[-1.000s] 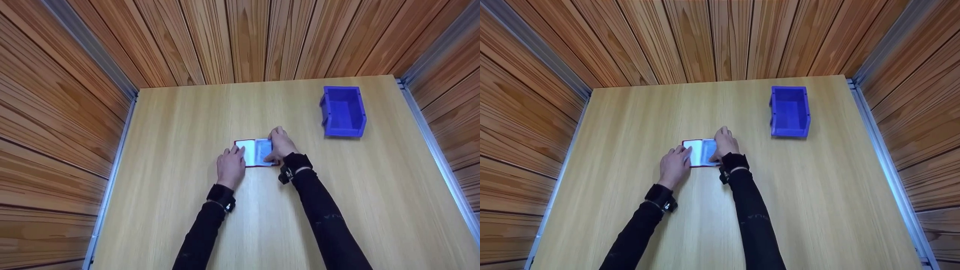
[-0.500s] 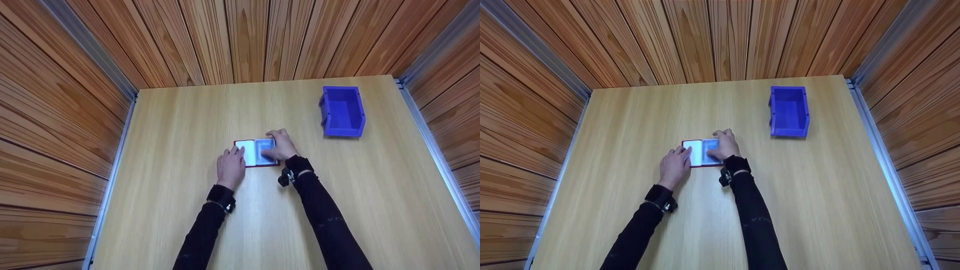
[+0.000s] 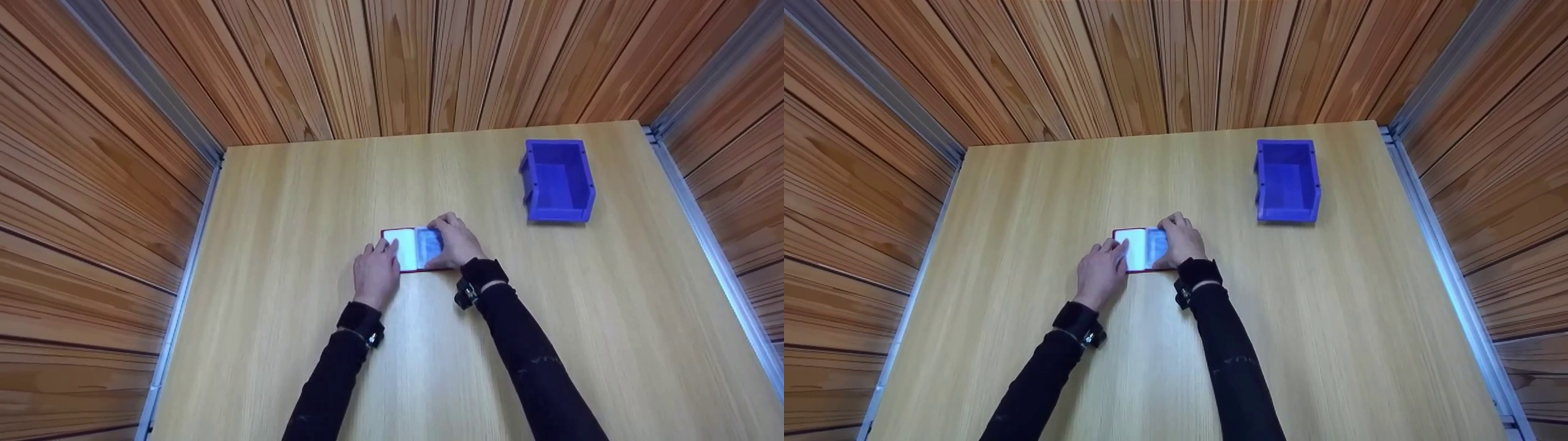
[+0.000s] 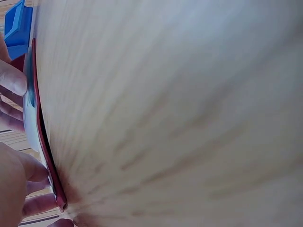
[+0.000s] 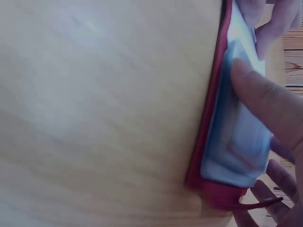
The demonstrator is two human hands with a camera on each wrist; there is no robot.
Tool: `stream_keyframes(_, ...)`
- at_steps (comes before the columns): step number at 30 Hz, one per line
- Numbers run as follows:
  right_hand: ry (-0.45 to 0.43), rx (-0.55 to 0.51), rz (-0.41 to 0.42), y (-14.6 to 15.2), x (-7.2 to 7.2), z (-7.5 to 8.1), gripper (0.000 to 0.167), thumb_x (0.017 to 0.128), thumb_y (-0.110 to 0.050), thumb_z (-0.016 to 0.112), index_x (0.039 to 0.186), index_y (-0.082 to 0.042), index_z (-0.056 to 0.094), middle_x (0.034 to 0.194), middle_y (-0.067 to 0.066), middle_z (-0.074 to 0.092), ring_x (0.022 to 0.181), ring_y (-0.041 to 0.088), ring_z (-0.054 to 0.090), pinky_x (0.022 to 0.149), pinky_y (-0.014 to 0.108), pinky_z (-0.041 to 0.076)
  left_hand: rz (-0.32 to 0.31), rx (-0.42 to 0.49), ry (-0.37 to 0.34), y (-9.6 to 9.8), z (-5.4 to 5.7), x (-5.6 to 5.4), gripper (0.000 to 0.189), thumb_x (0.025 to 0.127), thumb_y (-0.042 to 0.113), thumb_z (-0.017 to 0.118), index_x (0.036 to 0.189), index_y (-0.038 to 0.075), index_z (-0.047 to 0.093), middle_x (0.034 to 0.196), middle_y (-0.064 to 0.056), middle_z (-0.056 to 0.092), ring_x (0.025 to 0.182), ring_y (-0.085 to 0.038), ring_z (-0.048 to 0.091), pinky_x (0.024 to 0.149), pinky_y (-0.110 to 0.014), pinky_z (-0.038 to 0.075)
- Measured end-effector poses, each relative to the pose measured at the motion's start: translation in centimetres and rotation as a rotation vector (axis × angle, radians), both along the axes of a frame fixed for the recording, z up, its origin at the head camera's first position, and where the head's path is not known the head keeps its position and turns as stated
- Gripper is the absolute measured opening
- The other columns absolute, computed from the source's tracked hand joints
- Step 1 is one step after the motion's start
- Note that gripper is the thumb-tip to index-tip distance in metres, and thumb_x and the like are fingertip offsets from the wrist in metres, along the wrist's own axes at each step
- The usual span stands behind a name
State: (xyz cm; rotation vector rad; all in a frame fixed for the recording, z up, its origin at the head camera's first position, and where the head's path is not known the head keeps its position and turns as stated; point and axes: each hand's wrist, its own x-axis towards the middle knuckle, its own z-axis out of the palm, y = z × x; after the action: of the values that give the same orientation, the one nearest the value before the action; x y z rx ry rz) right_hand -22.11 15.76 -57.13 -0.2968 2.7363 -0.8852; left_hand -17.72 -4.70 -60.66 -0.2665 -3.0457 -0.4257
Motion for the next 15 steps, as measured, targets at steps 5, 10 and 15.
stream_keyframes(5, -0.089, -0.058, -0.075, -0.4, -0.4, 0.0, 0.088, 0.058, -0.013, 0.102, 0.132, -0.003, 0.056, 0.141, 0.014, 0.043, 0.132, 0.035, 0.046, 0.115, 0.046, 0.039, 0.004, 0.008, -0.016, 0.0, -0.2, 0.1, 0.043, 0.103, 0.026, 0.057, 0.146, 0.021, 0.061, 0.13, -0.005, 0.067, 0.11, -0.029, 0.062, 0.081, -0.043, 0.053)
stream_keyframes(10, -0.134, -0.098, -0.134, 0.4, -0.7, 0.1, 0.068, 0.069, -0.019, 0.097, 0.121, 0.001, 0.058, 0.143, 0.018, 0.04, 0.134, 0.037, 0.041, 0.116, 0.047, 0.036, 0.005, 0.011, -0.012, 0.3, -0.4, 0.2, 0.044, 0.104, 0.025, 0.055, 0.147, 0.02, 0.06, 0.13, -0.005, 0.067, 0.111, -0.03, 0.062, 0.081, -0.044, 0.054)
stream_keyframes(15, -0.122, -0.16, -0.181, 0.5, -1.1, -0.2, 0.041, 0.09, -0.032, 0.081, 0.096, 0.003, 0.06, 0.146, 0.022, 0.041, 0.138, 0.038, 0.038, 0.117, 0.047, 0.033, 0.011, 0.02, -0.01, 0.0, -0.4, 0.2, 0.045, 0.103, 0.023, 0.055, 0.147, 0.019, 0.06, 0.129, -0.006, 0.067, 0.109, -0.031, 0.062, 0.079, -0.046, 0.054)
